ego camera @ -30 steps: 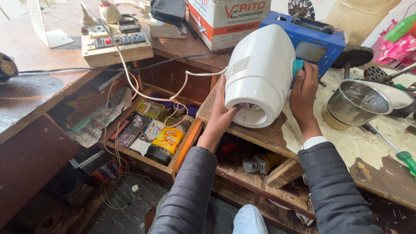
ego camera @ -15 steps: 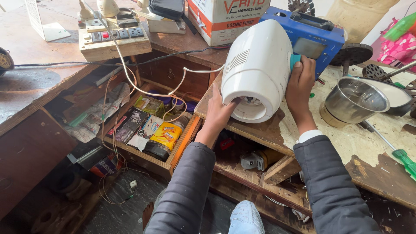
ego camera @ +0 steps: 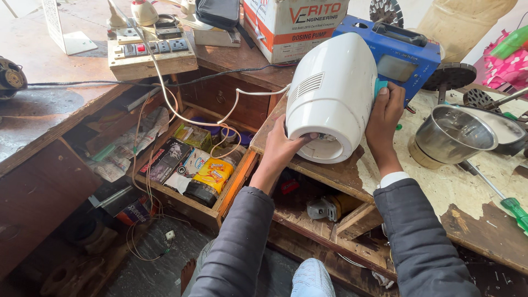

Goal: The person assembles a white and teal blender by inserting a blade assembly into the base, attaching a stainless steel jar, and operating the control knob. They repeatedly attach and detach the jar, tilt the base to inspect the underside, and toggle a nearby power strip while testing the appliance.

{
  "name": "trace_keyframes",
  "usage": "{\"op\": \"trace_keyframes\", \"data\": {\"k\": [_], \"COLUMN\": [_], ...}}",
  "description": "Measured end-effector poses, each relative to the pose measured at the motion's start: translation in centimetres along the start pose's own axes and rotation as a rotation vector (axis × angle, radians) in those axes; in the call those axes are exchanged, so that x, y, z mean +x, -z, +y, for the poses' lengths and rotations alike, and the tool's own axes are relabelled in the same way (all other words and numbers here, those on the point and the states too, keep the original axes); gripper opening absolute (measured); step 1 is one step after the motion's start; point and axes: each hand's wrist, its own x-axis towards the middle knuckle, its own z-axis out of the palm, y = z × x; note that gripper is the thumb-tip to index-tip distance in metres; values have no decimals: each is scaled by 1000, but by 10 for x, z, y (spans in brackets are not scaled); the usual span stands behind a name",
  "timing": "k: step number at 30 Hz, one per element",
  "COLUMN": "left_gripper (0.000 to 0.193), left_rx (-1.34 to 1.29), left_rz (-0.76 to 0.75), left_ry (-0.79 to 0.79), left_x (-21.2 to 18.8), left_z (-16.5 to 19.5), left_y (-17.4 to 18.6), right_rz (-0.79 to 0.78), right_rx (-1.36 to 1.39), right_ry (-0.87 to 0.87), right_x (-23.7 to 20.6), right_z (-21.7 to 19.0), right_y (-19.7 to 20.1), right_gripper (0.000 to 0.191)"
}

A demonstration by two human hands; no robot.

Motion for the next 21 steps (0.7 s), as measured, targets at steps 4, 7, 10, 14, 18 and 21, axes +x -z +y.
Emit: {"op": "trace_keyframes", "data": {"k": [4,7,10,14,18,21], "left_gripper": [104,113,116,120,120,117], "left_rx": [-174,-259,-249,-200,-251,-334], "left_rz": [-80,-128,-134,-166,-157,-160], "left_ry": [16,-32,-11,32,42,25], "left_x": [6,9,11,16,12,4], "left_z": [-5,-10,-14,-13,-5,1], "left_y": [2,3,2,4,5,4], "right_rz": [8,21,21,12,29,35], "right_rx": [5,22,15,33,31,35], "right_ry": [-20,25,2,-26,-8,-2], "right_x": [-2,-3,-4,-5,-5,-7], "right_z": [3,4,6,7,10,12], "right_y": [0,-1,-1,0,-2,-1], "right_gripper": [36,37,37,36,35,34]}}
